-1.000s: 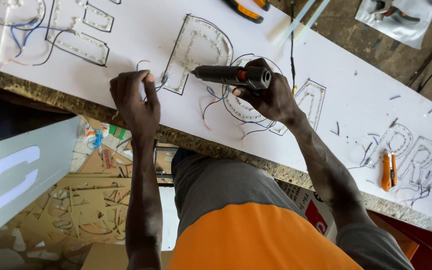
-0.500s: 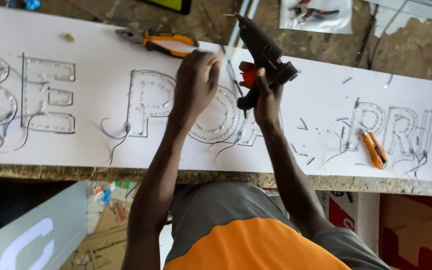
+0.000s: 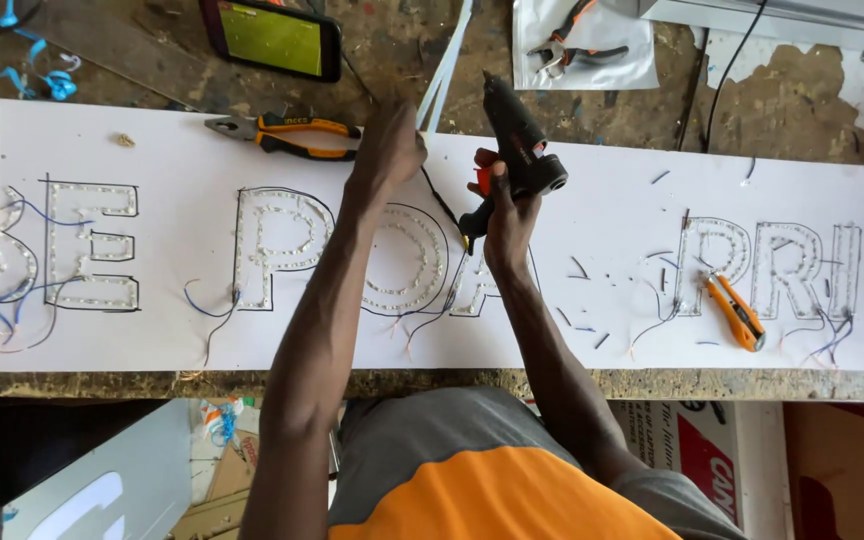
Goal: The person uses a soldering iron to join wires on LED strips arranged in letter shapes on a white board. They then use a hot glue gun to secure the LED strips and wires to the board, working on letters that spell out 'OMBRE DOA PRIC'.
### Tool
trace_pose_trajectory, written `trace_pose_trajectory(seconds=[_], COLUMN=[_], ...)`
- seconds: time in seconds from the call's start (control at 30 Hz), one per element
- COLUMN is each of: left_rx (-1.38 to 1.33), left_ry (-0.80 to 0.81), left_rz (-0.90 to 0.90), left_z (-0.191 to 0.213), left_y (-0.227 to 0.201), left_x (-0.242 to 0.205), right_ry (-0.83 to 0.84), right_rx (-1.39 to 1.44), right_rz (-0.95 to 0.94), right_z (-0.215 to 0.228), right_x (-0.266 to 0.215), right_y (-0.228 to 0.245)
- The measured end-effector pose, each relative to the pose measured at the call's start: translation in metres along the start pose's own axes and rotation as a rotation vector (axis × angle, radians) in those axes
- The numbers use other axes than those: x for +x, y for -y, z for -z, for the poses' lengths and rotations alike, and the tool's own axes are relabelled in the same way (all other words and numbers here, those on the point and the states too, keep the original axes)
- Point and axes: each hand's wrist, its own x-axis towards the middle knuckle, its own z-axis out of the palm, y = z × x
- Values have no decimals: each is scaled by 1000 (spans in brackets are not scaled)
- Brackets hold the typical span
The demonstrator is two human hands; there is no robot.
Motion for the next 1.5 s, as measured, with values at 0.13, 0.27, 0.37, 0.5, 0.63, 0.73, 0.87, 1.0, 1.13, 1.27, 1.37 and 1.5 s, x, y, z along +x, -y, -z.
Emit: trace_pose_trajectory(seconds=[0.13,0.27,0.37,0.5,0.63,0.73,0.87,1.0,1.13,1.27,1.37,1.5], left_rx=[-233,-608,-724,-595,-410,-386,-263,-221,-214,-464,-440,-247], left_ry=[-135,-391,-624,-919,-1038,-1040,-1041,-1037,-1018,-1005,-1011,-1019], left_rz=[-102,-99,-246,-440,-476,-523,-510,-457,-404,-306,-324,-477], left_z=[61,88,100,98,104,101,103,105,108,113,109,111], left_y=[-47,-92,-127,-148,-148,-142,-139,-140,-142,-149,-146,-144], left_x=[-49,-115,-152,-179,-195,-203,-209,-212,-211,-208,-208,-207], right_ry=[-10,109,211,243,200,227,285,283,304,314,289,309], right_rx=[-2,-34,-25,-270,-443,-547,-610,-696,-766,-767,-766,-724], right_rz=[56,13,45,253,346,324,334,353,369,447,482,509], right_z=[0,2,-11,-30,-46,-40,-40,-37,-38,-45,-42,-41], right_x=[-1,-10,-13,-15,-28,-28,-26,-23,-26,-29,-27,-25], right_y=[-13,-13,-11,-15,0,-7,-14,-18,-14,1,-2,-1])
